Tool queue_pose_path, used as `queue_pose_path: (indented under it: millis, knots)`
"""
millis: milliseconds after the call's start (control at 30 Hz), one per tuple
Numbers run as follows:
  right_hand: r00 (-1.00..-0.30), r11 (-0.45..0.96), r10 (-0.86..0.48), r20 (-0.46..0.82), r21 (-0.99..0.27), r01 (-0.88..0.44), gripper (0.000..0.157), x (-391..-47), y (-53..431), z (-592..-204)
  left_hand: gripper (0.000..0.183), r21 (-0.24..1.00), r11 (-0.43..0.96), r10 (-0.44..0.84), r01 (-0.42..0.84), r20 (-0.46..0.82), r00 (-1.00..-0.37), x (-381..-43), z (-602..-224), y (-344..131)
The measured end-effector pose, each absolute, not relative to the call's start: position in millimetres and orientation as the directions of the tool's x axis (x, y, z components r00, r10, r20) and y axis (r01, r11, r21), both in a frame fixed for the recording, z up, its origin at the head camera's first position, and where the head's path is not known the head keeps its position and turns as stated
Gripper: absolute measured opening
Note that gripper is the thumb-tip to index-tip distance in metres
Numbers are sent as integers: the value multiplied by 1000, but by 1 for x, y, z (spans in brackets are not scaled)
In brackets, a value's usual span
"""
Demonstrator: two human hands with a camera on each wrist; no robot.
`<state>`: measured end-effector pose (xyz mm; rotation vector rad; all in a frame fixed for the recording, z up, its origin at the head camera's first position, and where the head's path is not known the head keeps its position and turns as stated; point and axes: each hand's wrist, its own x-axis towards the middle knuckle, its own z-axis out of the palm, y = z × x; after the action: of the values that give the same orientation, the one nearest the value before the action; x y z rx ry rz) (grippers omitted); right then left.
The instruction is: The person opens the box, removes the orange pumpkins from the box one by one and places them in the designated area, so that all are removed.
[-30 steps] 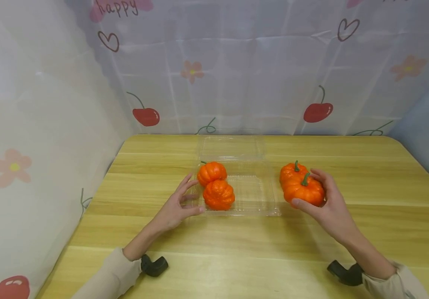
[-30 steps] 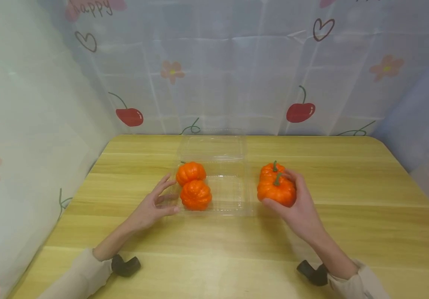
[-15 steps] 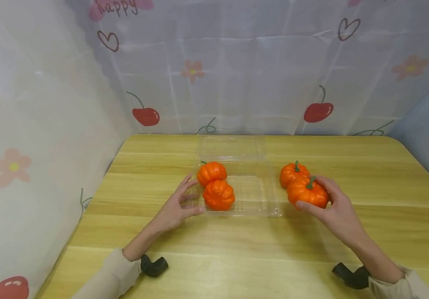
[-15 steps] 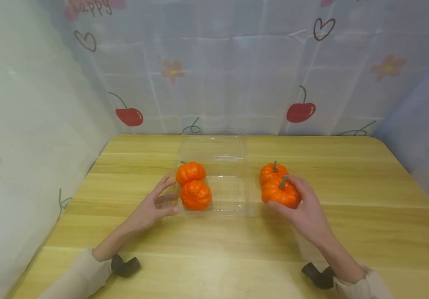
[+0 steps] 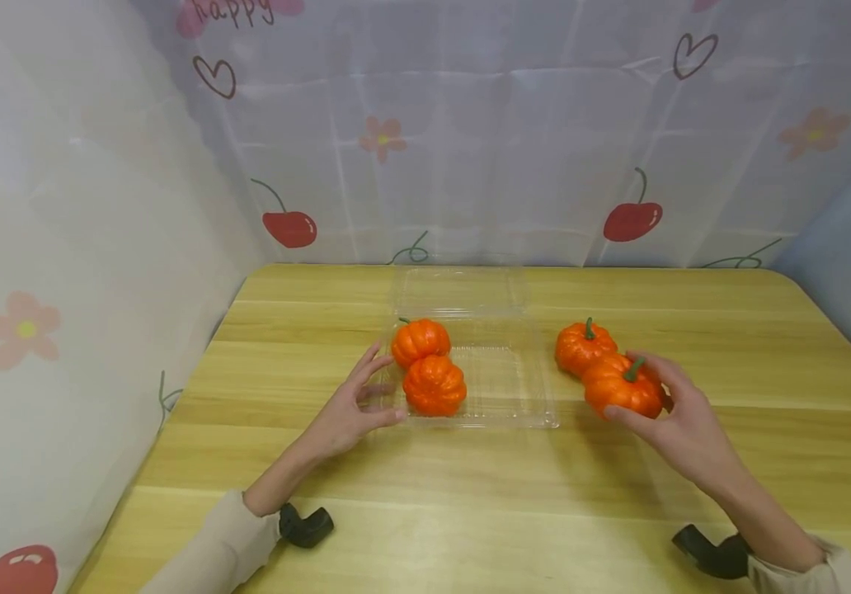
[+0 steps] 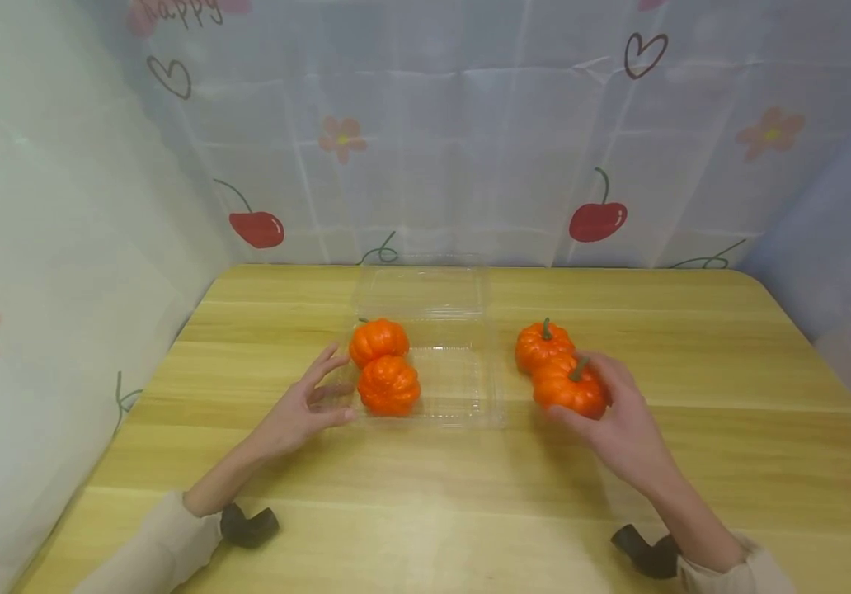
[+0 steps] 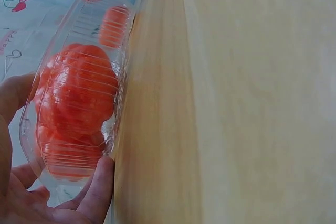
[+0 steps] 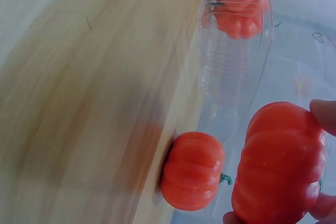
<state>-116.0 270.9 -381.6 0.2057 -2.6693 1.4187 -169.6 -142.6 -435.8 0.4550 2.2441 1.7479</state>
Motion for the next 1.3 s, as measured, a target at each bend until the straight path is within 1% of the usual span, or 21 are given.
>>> queue_pose_path:
  millis: [200,400,567,833,933,1167,1300]
  knots:
    - [-982,574,-40,183,-801,-173,70,-120,278,-381,82,969,231,401,91,-10,-916,-171,-436,-142]
    - [-960,649,-36,279,-723,-235,69,-123,282,-381,82,968,235,403,93,-10,-915,-171,-435,-142]
    - [-957,675,-22,290,-702,-229,66,-130,289,-381,83,968,234,404,95,-8,-915,-171,-434,-142]
    - [-977,690,16,213,-710,-143,61,-149,305,-384,81,970,225,406,96,-4,-914,-171,-433,-142]
    - [-978,682,22,208,-718,-137,58,-157,311,-388,82,970,226,407,96,-4,-914,-171,-434,-142]
    - [-990,680,65,124,-732,-47,72,-166,319,-393,83,966,242,402,93,-12,-915,-171,-436,-143]
    - [-992,692,70,105,-722,-27,70,-171,323,-398,85,965,244,402,92,-14,-916,-171,-436,-143]
